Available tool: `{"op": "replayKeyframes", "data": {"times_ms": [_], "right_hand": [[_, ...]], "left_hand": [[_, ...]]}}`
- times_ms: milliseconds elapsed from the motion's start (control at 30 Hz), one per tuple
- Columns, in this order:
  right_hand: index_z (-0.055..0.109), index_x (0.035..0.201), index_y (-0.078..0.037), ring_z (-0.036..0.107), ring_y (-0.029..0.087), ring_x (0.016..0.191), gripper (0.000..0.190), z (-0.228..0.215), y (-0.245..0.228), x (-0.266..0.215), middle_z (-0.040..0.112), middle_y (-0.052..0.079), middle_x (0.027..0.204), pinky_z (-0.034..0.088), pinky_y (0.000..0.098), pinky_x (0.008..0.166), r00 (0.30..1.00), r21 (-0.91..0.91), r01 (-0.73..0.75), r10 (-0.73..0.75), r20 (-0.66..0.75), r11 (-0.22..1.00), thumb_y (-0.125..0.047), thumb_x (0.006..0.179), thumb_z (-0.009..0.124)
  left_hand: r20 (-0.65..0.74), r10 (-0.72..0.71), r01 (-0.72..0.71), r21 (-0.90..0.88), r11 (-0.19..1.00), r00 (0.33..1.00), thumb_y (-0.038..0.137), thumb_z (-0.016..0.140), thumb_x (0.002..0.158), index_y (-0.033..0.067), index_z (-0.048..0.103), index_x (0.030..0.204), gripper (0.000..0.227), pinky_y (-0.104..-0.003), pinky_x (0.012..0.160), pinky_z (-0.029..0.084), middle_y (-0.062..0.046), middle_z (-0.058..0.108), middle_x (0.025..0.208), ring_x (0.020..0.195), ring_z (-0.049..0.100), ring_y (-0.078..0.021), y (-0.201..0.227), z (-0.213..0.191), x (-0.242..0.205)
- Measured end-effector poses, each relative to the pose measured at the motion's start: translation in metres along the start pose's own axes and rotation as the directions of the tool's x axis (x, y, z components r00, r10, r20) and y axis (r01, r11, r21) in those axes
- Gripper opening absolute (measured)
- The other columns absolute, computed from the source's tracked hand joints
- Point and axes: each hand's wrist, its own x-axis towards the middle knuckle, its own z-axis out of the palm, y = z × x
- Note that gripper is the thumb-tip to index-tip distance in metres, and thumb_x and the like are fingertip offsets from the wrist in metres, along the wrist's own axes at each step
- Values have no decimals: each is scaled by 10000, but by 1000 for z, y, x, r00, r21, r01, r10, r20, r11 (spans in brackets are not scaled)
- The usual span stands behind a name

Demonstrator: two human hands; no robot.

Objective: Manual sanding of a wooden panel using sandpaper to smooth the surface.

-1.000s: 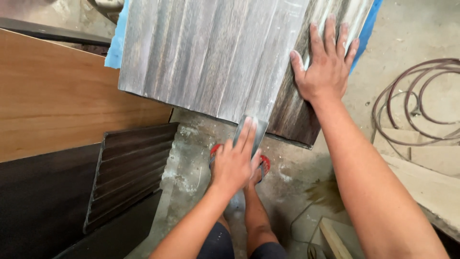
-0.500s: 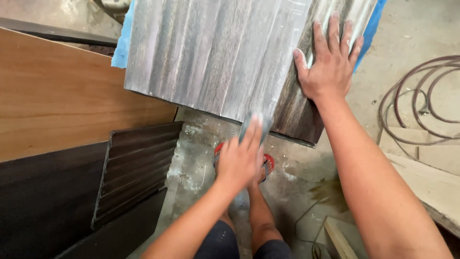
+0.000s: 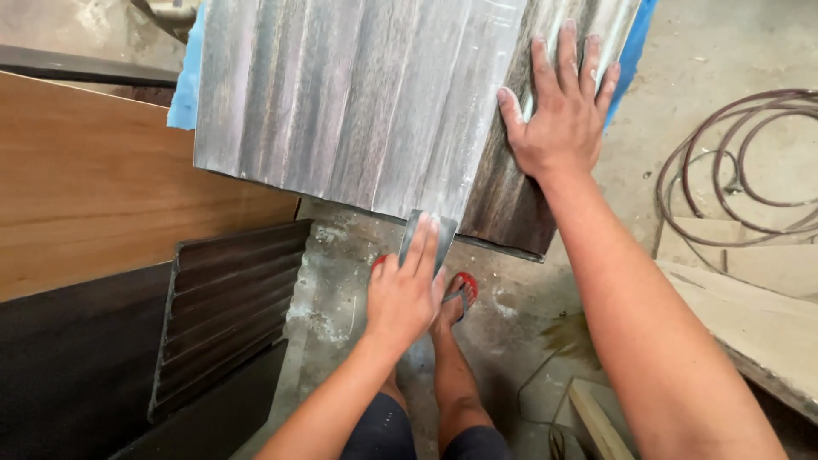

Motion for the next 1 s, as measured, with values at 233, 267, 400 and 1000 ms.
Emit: {"op": "replayKeyframes", "data": {"times_ms": [233, 267, 400, 1000], "right_hand": [[404, 1651, -133, 95, 402, 1550, 742, -2, 0, 0, 171, 122, 1698, 20, 642, 1221, 1000, 9, 0, 0, 4, 1000, -601, 1075, 398], [412, 1646, -130, 104, 402, 1544, 730, 0, 1, -1, 195, 128, 1693, 25, 647, 1216, 1000, 15, 11, -11, -16, 1000, -588, 1078, 425], [450, 1630, -104, 141, 424, 1529, 705, -1, 2, 1, 248, 159, 1678, 39, 656, 1203, 997, 18, 46, -45, -60, 999, -559, 1092, 477], [445, 1631, -122, 157, 424, 1540, 708, 3, 4, 0, 235, 136, 1683, 56, 656, 1215, 997, 4, 42, -42, -68, 999, -577, 1088, 455]], "left_hand": [[4, 1, -1, -74, 997, 1000, 435, 559, 995, 137, 429, 1572, 662, -393, 697, 502, 16, 336, 1679, 762, 560, -268, -1, -6, 3], [32, 8, -5, -93, 996, 999, 416, 557, 991, 123, 414, 1575, 668, -393, 671, 491, -1, 321, 1685, 737, 545, -266, -2, -5, 2], [55, 13, -7, -115, 993, 998, 394, 572, 965, 123, 403, 1575, 689, -450, 659, 530, -6, 309, 1687, 738, 581, -307, -3, -1, 27], [-41, 36, -42, -166, 985, 999, 390, 576, 1002, 136, 452, 1552, 618, -372, 646, 500, 3, 431, 1631, 797, 603, -285, 2, -29, -2]]}}
